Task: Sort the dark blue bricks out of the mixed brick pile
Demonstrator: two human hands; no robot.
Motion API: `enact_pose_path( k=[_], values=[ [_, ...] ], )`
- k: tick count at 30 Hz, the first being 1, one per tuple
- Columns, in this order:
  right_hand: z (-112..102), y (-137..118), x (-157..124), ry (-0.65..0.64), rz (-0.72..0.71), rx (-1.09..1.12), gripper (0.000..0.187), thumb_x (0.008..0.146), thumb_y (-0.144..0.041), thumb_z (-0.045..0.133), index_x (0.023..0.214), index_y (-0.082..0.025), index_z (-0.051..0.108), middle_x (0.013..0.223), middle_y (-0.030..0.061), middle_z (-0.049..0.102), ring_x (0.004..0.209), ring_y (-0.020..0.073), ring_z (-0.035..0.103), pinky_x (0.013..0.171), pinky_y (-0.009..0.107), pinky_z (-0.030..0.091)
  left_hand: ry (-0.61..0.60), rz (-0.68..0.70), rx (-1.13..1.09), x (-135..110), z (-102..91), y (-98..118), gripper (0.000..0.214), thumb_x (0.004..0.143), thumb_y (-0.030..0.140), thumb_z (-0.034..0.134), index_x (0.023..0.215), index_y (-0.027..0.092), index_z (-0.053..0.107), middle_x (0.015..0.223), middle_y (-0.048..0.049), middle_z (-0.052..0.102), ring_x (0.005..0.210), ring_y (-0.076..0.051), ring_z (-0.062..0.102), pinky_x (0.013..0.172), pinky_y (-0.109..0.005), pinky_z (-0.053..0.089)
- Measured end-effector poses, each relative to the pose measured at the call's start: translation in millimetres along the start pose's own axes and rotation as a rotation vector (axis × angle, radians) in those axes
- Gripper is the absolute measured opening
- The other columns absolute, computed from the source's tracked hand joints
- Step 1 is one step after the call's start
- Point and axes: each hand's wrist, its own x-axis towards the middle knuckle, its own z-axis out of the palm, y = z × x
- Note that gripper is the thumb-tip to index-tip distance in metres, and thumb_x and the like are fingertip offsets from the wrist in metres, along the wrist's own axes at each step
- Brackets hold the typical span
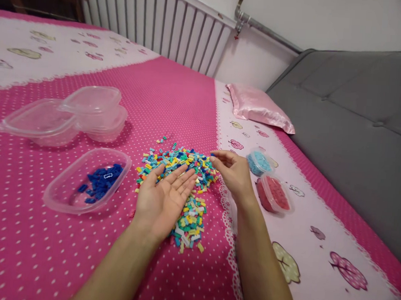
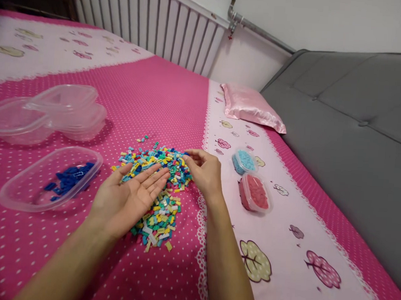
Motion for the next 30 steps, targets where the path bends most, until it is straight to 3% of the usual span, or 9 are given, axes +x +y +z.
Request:
enact_pose_path(
  k=[5,10,16,21,25,30],
  values=[
    [0.3,-29.1,-13.9,-0.233,-0.017,0.094,0.023,0.072,-0.03,0.069,0.09,-0.017,0.071,0.082,0.0031,0.072,0.074,0.0129,0.066,0.071,0.026,0.052,-0.027,-0.018,-0.028,-0.4,-1.2,0.8,0.061,0.082,0.04,0.047,0.128,0.0,0.046,0.123,-0.0239,0.058,0.115,-0.027,0.057,0.095,-0.032,0.049],
    [0.4,-42.6,-21.8,-0.338,-0.056,0.092,0.02,0.074,-0.029,0.068,0.092,-0.019,0.07,0.087,0.0026,0.072,0.079,0.0128,0.066,0.073,0.026,0.052,-0.03,-0.034,-0.031,0.3,-0.6,-0.1,0.059,0.081,0.039,0.046,0.128,0.002,0.046,0.121,-0.0225,0.059,0.113,-0.025,0.058,0.094,-0.031,0.049],
    [-5.1,-34.7,-15.0,-0.161,-0.054,0.001,0.022,0.076,-0.029,0.064,0.095,-0.019,0.07,0.088,0.0038,0.072,0.074,0.0132,0.064,0.069,0.027,0.051,-0.01,-0.032,-0.024,-1.3,1.7,0.7,0.061,0.081,0.04,0.045,0.128,0.002,0.045,0.121,-0.0239,0.058,0.112,-0.027,0.059,0.092,-0.032,0.051],
    [-11.8,-8.6,-3.9,-0.013,0.014,-0.383,0.021,0.076,-0.019,0.058,0.093,-0.021,0.071,0.087,0.0035,0.073,0.073,0.0157,0.065,0.071,0.029,0.05,0.005,0.035,-0.036,-0.5,0.5,1.4,0.063,0.081,0.041,0.045,0.127,-0.002,0.045,0.122,-0.0272,0.056,0.113,-0.03,0.058,0.09,-0.034,0.052],
    [-9.7,5.4,-1.1,-0.049,0.101,-0.593,0.024,0.077,-0.016,0.056,0.095,-0.023,0.071,0.089,0.0037,0.073,0.078,0.018,0.066,0.073,0.03,0.05,0.017,0.066,-0.033,0.9,-1.0,1.2,0.063,0.081,0.042,0.045,0.125,-0.002,0.047,0.121,-0.0266,0.057,0.112,-0.03,0.058,0.091,-0.034,0.052],
    [-1.9,7.6,-2.6,-0.144,0.133,-0.621,0.018,0.074,-0.021,0.064,0.09,-0.024,0.071,0.082,0.0016,0.072,0.076,0.0176,0.066,0.071,0.028,0.049,0.025,0.075,-0.027,0.7,-1.8,1.4,0.059,0.081,0.042,0.044,0.124,0.001,0.048,0.12,-0.0252,0.058,0.11,-0.028,0.06,0.089,-0.033,0.053]
  ],
)
